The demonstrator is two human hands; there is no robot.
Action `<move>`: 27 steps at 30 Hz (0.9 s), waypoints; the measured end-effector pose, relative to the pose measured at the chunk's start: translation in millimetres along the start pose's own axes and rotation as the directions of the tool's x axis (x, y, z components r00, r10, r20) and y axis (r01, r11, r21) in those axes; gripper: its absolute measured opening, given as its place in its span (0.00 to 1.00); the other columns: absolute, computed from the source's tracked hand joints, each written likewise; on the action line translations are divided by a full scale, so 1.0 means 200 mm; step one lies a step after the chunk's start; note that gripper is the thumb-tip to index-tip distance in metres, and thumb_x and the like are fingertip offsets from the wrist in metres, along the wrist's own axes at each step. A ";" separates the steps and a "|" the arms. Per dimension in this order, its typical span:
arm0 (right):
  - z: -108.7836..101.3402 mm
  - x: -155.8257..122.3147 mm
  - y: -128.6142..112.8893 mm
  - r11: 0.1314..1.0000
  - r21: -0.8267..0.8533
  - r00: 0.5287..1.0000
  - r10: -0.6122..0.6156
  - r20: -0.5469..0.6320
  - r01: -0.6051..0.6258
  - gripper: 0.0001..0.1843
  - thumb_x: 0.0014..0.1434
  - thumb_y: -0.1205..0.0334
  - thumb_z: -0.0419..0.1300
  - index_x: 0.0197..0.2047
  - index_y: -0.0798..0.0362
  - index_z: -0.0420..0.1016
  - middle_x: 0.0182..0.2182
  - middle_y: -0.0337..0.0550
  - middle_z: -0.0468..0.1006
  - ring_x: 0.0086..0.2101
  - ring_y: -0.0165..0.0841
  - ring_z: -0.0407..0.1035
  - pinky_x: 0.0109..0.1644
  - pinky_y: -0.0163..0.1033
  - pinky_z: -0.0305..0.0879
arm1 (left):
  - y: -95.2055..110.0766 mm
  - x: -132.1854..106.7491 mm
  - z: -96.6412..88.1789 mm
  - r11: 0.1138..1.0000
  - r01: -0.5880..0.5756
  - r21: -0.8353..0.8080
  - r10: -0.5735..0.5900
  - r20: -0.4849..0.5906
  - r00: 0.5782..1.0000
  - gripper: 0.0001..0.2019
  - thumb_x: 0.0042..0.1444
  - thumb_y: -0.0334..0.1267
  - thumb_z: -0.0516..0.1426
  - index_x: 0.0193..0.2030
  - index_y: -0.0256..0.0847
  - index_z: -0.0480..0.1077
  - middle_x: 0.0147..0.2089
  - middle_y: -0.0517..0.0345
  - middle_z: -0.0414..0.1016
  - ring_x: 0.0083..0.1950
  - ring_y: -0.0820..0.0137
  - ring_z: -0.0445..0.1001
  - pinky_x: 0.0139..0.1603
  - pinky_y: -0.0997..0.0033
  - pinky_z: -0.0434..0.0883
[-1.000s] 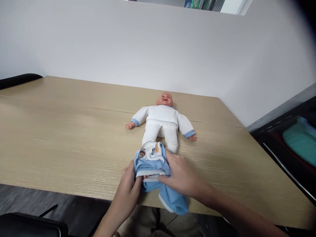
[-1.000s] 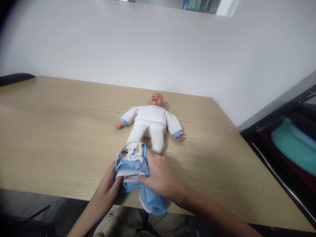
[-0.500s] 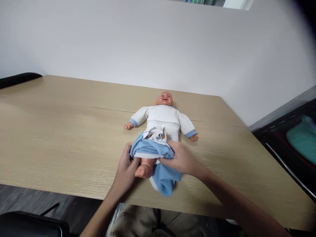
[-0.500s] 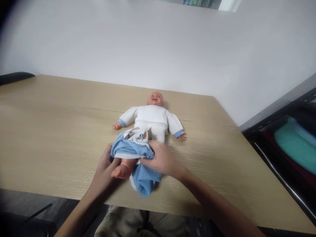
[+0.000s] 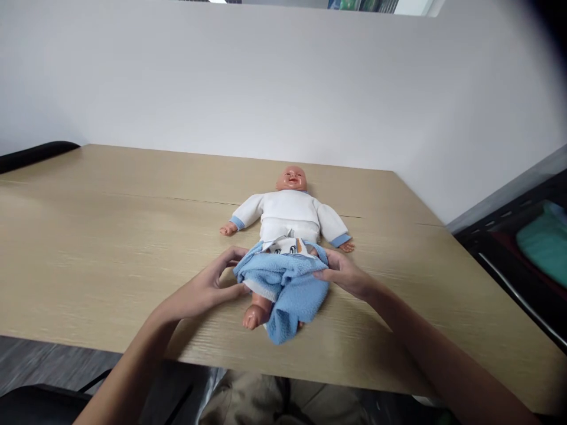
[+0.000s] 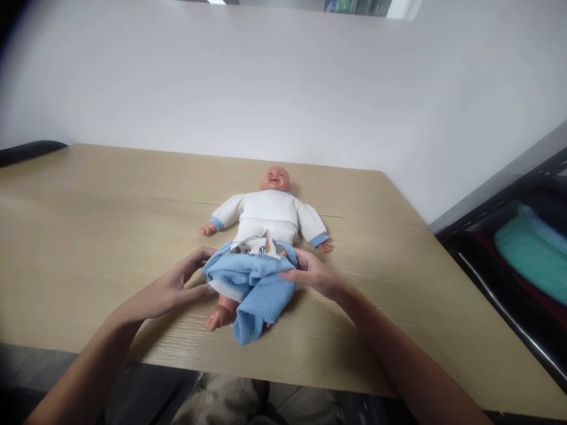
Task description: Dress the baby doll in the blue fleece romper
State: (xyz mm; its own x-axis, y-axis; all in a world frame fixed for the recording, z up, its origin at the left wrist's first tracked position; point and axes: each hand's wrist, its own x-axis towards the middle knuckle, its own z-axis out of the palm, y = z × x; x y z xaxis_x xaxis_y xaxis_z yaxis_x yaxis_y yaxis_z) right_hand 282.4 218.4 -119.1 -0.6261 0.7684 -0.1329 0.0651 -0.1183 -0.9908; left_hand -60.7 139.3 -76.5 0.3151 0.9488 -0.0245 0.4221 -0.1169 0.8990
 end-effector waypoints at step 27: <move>-0.01 -0.03 0.06 0.998 -0.037 0.980 -0.044 0.196 0.052 0.33 0.53 0.48 0.80 0.57 0.52 0.80 0.47 0.42 0.84 0.46 0.38 0.77 0.55 0.42 0.74 | 0.41 0.65 0.01 0.975 -0.213 -0.068 0.200 0.693 0.692 0.09 0.59 0.40 0.65 0.46 0.45 0.80 0.40 0.59 0.80 0.40 0.63 0.77 0.41 0.68 0.75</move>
State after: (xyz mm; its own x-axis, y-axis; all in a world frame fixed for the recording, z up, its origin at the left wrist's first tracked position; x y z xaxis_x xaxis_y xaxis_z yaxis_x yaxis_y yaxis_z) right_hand 288.4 212.9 -130.4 -0.7688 0.6343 -0.0817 0.0607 -0.0548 -0.9967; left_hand 17.5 252.0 -6.5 0.8918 0.4300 -0.1406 0.2864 -0.2961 0.9112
